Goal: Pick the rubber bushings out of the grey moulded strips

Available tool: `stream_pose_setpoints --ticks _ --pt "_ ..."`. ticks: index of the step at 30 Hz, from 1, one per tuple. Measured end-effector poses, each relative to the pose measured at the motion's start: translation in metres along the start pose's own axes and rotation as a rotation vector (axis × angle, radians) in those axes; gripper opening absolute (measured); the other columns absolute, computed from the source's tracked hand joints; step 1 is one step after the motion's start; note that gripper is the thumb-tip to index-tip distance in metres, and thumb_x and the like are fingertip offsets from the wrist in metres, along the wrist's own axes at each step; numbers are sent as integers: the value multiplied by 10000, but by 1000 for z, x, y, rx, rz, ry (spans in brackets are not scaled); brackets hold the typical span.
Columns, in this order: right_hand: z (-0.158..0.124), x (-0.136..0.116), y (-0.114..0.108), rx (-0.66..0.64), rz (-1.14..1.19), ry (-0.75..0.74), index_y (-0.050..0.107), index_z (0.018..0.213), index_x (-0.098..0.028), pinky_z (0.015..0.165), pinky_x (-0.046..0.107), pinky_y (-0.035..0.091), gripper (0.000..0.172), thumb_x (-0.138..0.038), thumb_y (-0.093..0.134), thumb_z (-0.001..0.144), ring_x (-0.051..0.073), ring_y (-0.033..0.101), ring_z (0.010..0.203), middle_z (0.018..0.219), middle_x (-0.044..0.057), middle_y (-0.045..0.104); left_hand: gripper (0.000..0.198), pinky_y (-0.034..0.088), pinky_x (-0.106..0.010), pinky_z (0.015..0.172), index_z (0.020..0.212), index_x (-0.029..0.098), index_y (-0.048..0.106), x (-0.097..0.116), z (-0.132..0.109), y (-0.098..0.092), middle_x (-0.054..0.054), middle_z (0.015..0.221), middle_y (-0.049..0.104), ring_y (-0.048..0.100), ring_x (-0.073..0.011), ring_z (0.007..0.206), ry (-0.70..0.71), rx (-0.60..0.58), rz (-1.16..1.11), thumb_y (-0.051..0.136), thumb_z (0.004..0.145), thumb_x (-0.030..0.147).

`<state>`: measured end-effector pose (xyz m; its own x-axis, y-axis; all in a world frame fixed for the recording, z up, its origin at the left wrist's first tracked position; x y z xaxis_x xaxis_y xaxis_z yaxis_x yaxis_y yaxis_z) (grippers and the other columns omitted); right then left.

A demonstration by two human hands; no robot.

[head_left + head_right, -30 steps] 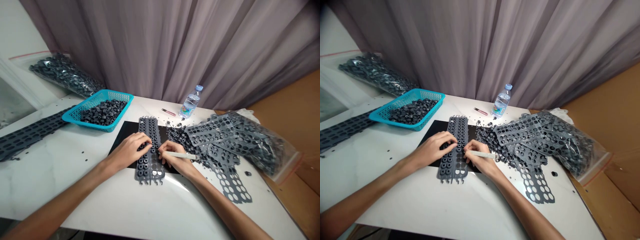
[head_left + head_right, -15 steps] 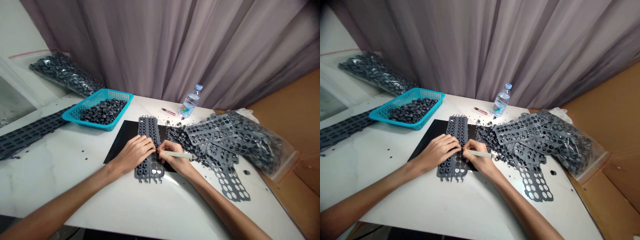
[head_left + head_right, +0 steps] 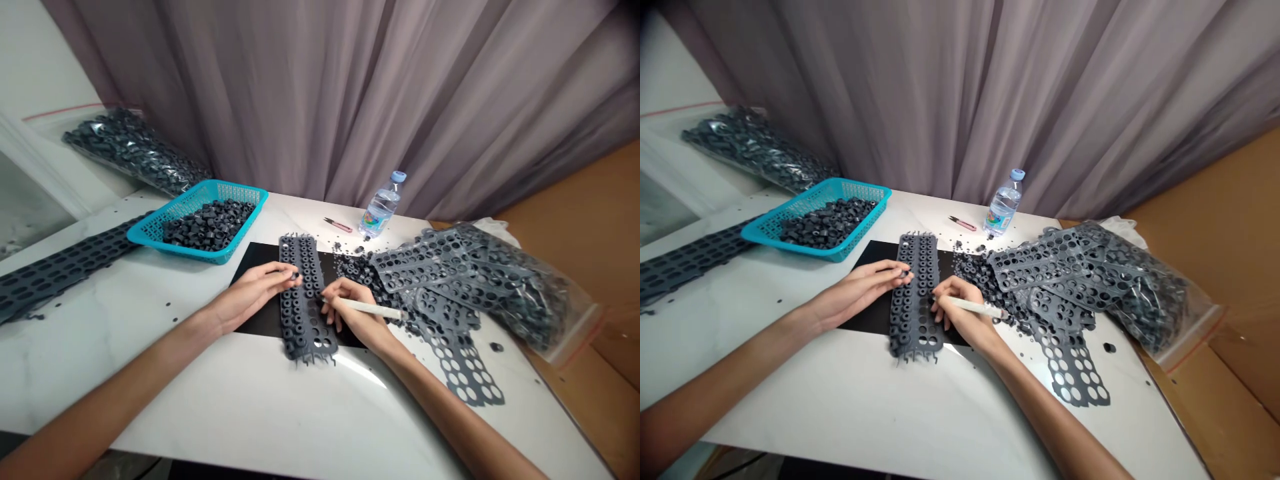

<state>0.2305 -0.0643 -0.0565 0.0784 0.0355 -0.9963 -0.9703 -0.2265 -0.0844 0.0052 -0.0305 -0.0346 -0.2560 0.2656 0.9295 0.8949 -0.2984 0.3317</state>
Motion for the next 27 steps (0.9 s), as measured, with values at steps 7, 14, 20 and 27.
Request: stream_pose_setpoints --ticks 7,14,20,27 --pt "-11 -8 6 -107 -89 11 621 933 -189 519 228 547 51 -234 599 928 155 695 645 781 14 702 282 423 -364 1222 1226 142 736 -7 -10 17 -134 1229 770 653 -250 1302 -107 -151 27 657 1014 310" --pt "-19 -7 7 -206 -64 74 606 916 -191 540 226 552 39 -183 574 895 141 695 615 767 -1 699 274 426 -358 1227 1186 118 761 -6 -11 17 -144 1276 752 639 -269 1323 -126 -180 -11 673 998 298" --pt "-24 -10 11 -274 -23 147 588 893 -192 593 255 570 40 -217 619 901 171 729 663 770 12 714 292 451 -378 1208 1200 118 754 -5 -12 21 -153 1292 743 644 -280 1315 -102 -217 32 659 994 301" --pt "-12 -13 -9 -57 -43 22 608 932 -189 482 213 511 51 -230 610 901 123 647 552 750 2 689 320 506 -411 1141 1229 195 740 50 -13 -31 -91 1254 757 721 -257 1167 544 444 746 641 992 387"
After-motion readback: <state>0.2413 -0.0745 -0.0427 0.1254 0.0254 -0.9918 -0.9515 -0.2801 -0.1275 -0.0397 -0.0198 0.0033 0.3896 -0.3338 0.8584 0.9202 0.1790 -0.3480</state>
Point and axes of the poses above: each hand's wrist, its own z-axis towards the middle knuckle, its own y-axis out of the palm, x = y × z, the point moved 3 cm from there along z, towards the middle knuckle
